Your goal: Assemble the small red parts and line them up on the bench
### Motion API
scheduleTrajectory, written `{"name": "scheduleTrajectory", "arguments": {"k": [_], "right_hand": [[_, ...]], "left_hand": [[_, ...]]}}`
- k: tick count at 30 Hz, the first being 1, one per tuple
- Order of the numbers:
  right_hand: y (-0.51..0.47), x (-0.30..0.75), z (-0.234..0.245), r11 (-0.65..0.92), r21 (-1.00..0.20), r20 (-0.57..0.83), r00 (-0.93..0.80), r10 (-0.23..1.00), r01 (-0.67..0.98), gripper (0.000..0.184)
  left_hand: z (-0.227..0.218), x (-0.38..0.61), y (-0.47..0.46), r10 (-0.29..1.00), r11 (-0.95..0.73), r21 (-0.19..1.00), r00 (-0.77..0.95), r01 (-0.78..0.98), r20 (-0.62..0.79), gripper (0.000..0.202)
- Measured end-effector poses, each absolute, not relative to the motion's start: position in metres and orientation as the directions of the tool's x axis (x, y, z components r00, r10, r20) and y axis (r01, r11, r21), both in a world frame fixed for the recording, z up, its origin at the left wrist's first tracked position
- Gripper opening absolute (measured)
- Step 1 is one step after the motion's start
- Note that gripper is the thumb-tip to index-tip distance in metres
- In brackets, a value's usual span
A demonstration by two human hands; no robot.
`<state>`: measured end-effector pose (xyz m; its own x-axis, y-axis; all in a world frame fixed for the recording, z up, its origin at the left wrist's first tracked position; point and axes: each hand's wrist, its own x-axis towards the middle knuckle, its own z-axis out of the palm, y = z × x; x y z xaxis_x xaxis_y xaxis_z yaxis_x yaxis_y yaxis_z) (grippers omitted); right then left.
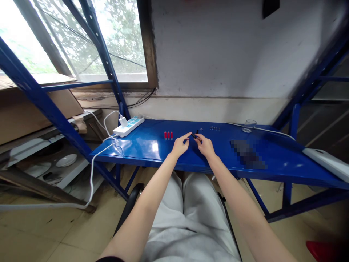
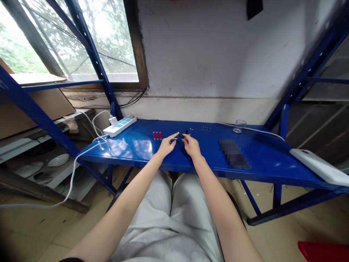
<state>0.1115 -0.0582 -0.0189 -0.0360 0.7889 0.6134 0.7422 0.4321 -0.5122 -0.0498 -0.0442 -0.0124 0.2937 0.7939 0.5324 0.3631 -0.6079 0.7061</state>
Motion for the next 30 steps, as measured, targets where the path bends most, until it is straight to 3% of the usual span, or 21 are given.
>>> {"name": "scheduleTrajectory", "arguments": {"k": [10, 19, 30], "right_hand": [[-0.057, 0.114, -0.021, 0.435, -0.512, 0.618, -0.034, 0.785, 0.741, 0.036], [-0.056, 0.111, -0.02, 0.428, -0.515, 0.583, -0.062, 0.81, 0.743, 0.037], [-0.054, 0.107, -0.022, 0.42, -0.423, 0.573, -0.122, 0.81, 0.803, 0.034]], "left_hand": [[-0.013, -0.05, -0.044, 0.761, -0.647, 0.689, 0.319, 0.326, 0.564, 0.046], [-0.009, -0.048, -0.05, 0.797, -0.597, 0.7, 0.196, 0.392, 0.571, 0.037], [-0.006, -0.043, -0.052, 0.76, -0.636, 0.674, 0.155, 0.376, 0.631, 0.029]]}}
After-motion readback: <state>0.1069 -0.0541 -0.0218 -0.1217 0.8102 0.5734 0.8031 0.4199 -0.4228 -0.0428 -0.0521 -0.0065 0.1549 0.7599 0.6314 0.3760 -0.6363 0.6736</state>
